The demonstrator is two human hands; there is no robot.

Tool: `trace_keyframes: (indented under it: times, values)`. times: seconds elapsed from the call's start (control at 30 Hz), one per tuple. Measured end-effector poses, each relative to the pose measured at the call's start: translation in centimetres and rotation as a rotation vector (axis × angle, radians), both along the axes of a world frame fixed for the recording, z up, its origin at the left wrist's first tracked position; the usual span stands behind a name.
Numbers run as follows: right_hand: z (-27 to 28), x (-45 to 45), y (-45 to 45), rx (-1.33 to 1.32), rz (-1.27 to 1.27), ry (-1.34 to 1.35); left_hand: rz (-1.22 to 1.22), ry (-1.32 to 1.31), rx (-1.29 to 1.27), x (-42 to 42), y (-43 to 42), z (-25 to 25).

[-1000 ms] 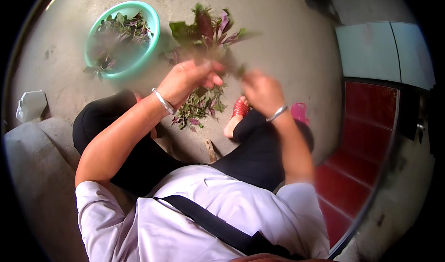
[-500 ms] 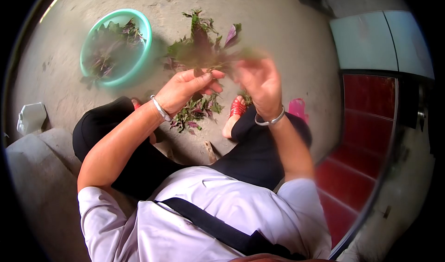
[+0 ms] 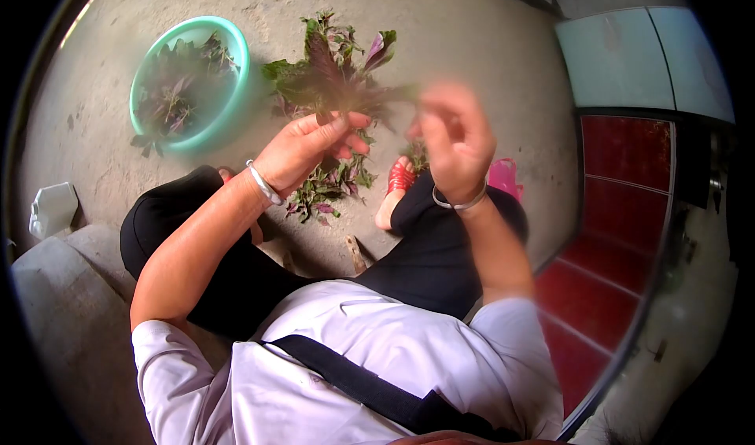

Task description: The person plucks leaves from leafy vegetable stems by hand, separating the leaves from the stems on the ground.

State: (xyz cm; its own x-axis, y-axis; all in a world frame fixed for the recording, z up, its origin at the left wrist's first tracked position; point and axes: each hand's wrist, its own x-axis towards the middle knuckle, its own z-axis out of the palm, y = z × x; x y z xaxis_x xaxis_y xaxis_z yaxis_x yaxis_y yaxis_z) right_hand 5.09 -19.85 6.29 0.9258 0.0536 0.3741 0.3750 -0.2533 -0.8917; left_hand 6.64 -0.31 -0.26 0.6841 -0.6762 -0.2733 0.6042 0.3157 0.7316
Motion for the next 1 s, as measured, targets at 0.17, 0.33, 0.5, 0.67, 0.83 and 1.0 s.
trace_keyframes:
  times: [0.17, 0.33, 0.5, 0.67, 0.83, 1.0]
  values:
    - [0.1, -0.1, -0.1, -0.198, 0.0, -0.172, 0.001, 0.082, -0.089, 0.1, 0.2, 0.3]
    - [0.1, 0.0, 0.1, -0.277, -0.007, -0.268, -0.006, 0.063, -0.098, 0.0, 0.3, 0.2]
    - [-0.6, -0.2, -0.1, -0.23, -0.002, -0.187, -0.011, 0.067, -0.096, 0.1, 0.2, 0.3]
    - [-0.6, 0.0, 1.0, 0.287, -0.041, 0.237, -0.03, 0.054, -0.122, 0.0, 0.1, 0.2]
    - [-1.5, 0.2, 1.8, 0.275, 0.144, 0.52, -0.138, -0.044, -0.016, -0.3, -0.2, 0.2]
    - [-1.9, 0.8, 1.9, 0.216, 0.103, 0.553, -0.131, 0.007, -0.003, -0.6, -0.4, 1.0]
